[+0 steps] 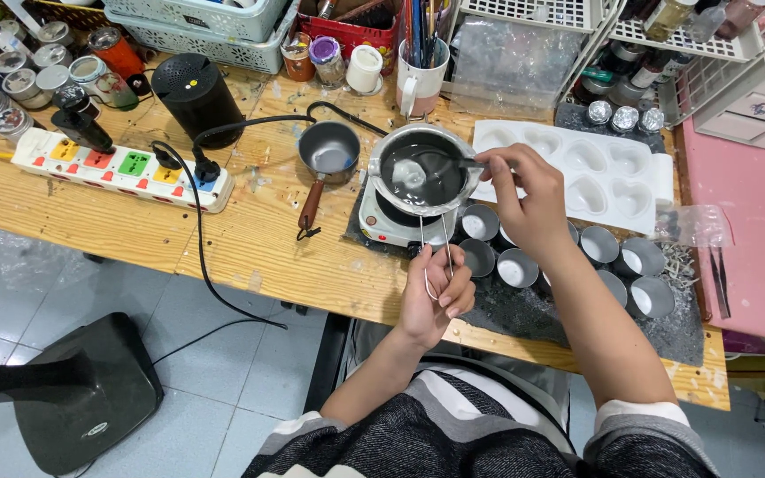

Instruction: Stirring melted wax in a pot on a heating plate.

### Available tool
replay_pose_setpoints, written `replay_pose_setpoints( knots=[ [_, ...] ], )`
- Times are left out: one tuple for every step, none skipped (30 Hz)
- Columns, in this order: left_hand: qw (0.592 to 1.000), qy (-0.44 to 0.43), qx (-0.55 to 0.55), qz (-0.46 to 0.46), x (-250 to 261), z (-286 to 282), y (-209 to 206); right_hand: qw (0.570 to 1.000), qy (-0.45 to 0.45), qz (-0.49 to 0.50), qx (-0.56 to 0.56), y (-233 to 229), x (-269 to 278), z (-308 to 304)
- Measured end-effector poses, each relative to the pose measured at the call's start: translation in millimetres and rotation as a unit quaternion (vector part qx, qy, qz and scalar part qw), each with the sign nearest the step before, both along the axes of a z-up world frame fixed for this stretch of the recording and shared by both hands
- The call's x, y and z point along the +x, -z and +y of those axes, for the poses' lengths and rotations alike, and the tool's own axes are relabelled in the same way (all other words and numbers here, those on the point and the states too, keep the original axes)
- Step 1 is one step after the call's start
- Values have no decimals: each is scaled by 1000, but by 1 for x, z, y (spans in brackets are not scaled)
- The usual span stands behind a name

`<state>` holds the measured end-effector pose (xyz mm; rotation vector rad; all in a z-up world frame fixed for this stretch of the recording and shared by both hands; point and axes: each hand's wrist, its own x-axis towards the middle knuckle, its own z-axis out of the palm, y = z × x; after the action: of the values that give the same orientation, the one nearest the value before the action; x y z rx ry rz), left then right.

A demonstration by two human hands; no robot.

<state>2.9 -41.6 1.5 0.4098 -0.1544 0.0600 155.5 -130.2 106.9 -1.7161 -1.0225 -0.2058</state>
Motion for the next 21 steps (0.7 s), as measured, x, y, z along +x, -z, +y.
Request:
replay_pose_setpoints(
  knots=[
    [1000,-1,0,0,0,1,2,1000,-1,0,0,-9,-3,-1],
    [1000,2,-3,-9,0,1,4,994,3,-98,-43,-19,-6,-2],
    [1000,4,-6,-17,-1,2,5,977,6,-194,-85,-29,-8,-3],
    [1000,3,-6,-18,-1,4,4,977,5,-195,-84,-29,-8,-3],
    [1000,7,-9,-26,-1,5,4,970,11,-216,-114,-30,-7,-4],
    [999,11,-13,-34,-2,7,3,961,17,-237,-143,-31,-7,-4],
    [999,12,-12,-34,-1,9,-2,961,17,-238,-143,-27,-4,-5],
    [1000,15,-25,5,-1,12,-8,970,9,-204,-132,-22,-1,-7],
    [998,18,-37,46,-1,14,-13,978,0,-170,-123,-18,2,-8],
    [998,18,-38,46,0,17,-11,978,0,-170,-123,-11,4,-7],
    [996,31,-67,51,2,21,-10,991,0,-95,-99,-5,7,-6],
    [993,44,-96,56,3,24,-9,997,0,-20,-75,1,9,-5],
    [993,43,-96,56,3,28,-8,997,-1,-19,-75,13,15,-3],
    [989,66,-124,44,2,32,-8,996,-8,73,-42,25,21,-1],
    [984,89,-151,32,2,37,-8,986,-16,164,-9,37,28,2],
    [984,87,-150,32,3,42,-7,986,-18,163,-8,39,29,4],
    [984,102,-138,35,5,46,-5,972,-29,230,25,41,31,6],
    [984,118,-127,39,6,50,-4,953,-41,295,58,43,33,8],
    [984,115,-127,39,5,57,-4,953,-43,296,57,44,32,10],
    [988,115,-83,61,4,64,-5,941,-39,329,73,45,32,11],
    [989,116,-39,82,4,70,-6,928,-34,360,90,45,32,12]
  ],
)
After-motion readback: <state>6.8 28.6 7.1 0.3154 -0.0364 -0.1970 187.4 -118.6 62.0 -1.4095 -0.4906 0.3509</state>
